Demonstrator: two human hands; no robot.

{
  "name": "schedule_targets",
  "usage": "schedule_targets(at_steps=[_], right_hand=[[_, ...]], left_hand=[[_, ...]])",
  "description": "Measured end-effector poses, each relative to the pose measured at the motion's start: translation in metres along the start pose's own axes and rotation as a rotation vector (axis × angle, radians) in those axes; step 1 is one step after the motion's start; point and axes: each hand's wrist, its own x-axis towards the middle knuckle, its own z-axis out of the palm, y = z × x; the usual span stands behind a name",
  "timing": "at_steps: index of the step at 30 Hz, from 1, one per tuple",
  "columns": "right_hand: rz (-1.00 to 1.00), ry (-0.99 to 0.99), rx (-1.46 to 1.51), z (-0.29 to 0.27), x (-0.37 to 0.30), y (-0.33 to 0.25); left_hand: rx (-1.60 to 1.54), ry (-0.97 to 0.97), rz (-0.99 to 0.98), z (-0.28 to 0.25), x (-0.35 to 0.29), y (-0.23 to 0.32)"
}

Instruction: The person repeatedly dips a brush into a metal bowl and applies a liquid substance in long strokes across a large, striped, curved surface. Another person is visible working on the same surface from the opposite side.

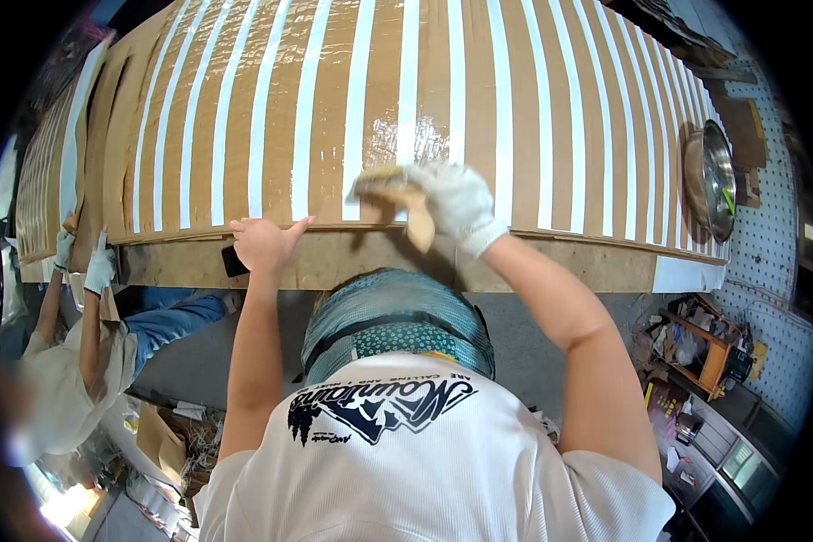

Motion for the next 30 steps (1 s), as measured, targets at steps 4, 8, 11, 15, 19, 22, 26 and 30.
schedule_targets(at_steps=[4,8,11,15,19,22,26,30], right_hand=[[0.072,-0.130,0.305,-0.027,0.004,0.008],[0.359,0.036,0.267,-0.046,0.042,0.025],[0.066,0.239,-0.021,0.015,0.016,0.047],[0.115,-0.115,0.124,-0.011,-0.005,0.020],[0.371,-0.195,0.066,-0.040,0.061,0.050],[0.478,-0.012,0.135,-0.048,0.131,0.103],[0.456,0.076,0.131,-0.054,0.229,0.178],[0.494,0.132,0.080,-0.053,0.330,0.228]], left_hand=[[-0.072,-0.187,0.007,-0.009,0.000,0.000],[-0.099,-0.166,0.003,-0.011,0.000,0.001],[-0.115,-0.145,0.017,-0.011,0.003,0.000],[-0.104,-0.345,-0.043,-0.031,0.008,0.004],[-0.033,-0.371,-0.066,-0.032,0.008,0.008],[0.008,-0.376,-0.059,-0.029,0.009,0.012],[-0.018,-0.436,-0.092,-0.045,0.013,0.018],[-0.043,-0.543,-0.150,-0.053,0.015,0.020]])
